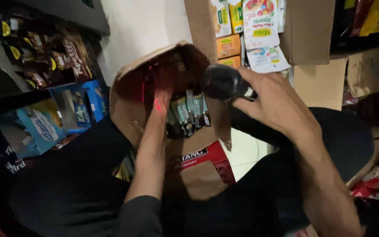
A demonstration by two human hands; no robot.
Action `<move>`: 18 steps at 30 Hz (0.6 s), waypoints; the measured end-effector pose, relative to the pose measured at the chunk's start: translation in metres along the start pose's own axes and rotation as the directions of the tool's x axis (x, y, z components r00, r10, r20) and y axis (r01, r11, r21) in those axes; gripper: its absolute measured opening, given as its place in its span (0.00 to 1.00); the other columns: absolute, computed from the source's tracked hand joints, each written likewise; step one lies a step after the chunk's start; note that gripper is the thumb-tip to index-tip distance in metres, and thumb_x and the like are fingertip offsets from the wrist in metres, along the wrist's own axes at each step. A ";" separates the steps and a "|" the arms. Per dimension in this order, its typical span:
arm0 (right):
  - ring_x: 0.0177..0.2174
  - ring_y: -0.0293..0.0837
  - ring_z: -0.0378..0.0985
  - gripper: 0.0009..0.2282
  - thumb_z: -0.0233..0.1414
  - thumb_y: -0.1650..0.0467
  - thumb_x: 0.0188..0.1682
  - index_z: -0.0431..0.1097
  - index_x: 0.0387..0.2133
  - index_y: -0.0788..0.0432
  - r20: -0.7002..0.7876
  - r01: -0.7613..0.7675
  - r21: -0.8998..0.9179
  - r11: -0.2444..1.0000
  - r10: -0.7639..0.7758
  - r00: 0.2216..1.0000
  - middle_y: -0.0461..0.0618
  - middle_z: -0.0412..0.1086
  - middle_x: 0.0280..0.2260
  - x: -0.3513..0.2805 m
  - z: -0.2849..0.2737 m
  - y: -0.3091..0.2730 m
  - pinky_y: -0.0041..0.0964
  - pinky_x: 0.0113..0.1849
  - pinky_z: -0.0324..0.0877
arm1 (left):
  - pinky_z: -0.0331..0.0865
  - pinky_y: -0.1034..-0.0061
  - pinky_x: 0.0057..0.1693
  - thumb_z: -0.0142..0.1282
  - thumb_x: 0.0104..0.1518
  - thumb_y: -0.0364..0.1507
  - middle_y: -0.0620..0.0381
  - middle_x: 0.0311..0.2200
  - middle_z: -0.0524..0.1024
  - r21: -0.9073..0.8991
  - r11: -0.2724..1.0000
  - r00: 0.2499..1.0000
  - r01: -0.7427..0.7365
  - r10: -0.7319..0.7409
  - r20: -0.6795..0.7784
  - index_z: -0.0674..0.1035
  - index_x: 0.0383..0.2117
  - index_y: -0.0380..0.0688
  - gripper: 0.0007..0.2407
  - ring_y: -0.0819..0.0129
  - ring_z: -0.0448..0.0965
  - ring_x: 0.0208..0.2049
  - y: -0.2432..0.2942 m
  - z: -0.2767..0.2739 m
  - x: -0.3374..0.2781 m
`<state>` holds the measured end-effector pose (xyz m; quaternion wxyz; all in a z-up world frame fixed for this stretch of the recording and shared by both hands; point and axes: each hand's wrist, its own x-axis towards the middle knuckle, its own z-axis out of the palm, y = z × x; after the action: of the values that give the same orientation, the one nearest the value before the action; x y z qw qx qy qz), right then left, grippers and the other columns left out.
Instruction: The person sits on the floor and scans snack bars from a cardboard box using a handheld barcode scanner. After scanning, they place the items onto a nearby shelf. The person switches to a different handheld device to continue scanning and restocking the items.
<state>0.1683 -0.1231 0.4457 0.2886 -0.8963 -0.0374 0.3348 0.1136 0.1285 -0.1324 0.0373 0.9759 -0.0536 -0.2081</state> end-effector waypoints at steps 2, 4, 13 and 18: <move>0.20 0.53 0.75 0.21 0.57 0.74 0.39 0.72 0.50 0.62 -0.050 0.036 -0.023 0.999 -0.037 0.998 0.56 0.78 0.28 0.000 0.001 0.001 0.49 0.27 0.68 | 0.68 0.57 0.39 0.48 0.59 0.26 0.42 0.39 0.78 0.071 0.996 0.997 -0.050 0.055 -0.060 0.75 0.51 0.41 0.14 0.52 0.76 0.36 -0.001 0.041 -0.021; 0.21 0.50 0.76 0.18 0.58 0.73 0.40 0.74 0.46 0.63 -0.076 0.082 0.009 0.997 -0.081 0.994 0.55 0.78 0.29 -0.002 0.001 0.002 0.46 0.28 0.69 | 0.68 0.60 0.30 0.48 0.57 0.27 0.42 0.34 0.78 0.229 0.964 0.967 -0.133 0.176 -0.182 0.74 0.51 0.40 0.15 0.54 0.76 0.27 0.001 0.071 -0.043; 0.22 0.56 0.76 0.25 0.56 0.73 0.38 0.71 0.54 0.63 -0.132 0.127 -0.020 0.992 -0.129 0.983 0.61 0.78 0.32 -0.021 0.002 0.000 0.50 0.27 0.69 | 0.72 0.58 0.45 0.68 0.50 0.40 0.39 0.38 0.74 -0.431 0.896 0.978 0.107 -0.174 -0.119 0.69 0.56 0.29 0.32 0.47 0.75 0.37 0.126 -0.046 -0.130; 0.31 0.67 0.73 0.22 0.55 0.70 0.40 0.71 0.52 0.62 -0.134 0.118 -0.027 0.993 -0.120 0.984 0.68 0.76 0.33 -0.025 -0.006 0.003 0.61 0.36 0.67 | 0.67 0.55 0.48 0.48 0.61 0.44 0.36 0.42 0.74 -0.801 0.405 0.889 0.440 -0.326 0.323 0.63 0.56 0.32 0.27 0.42 0.78 0.40 0.131 -0.071 -0.119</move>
<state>0.1526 -0.1351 0.4627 0.3012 -0.9158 -0.0744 0.2551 0.0228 0.0166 -0.0079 0.4635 0.7979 0.2794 -0.2654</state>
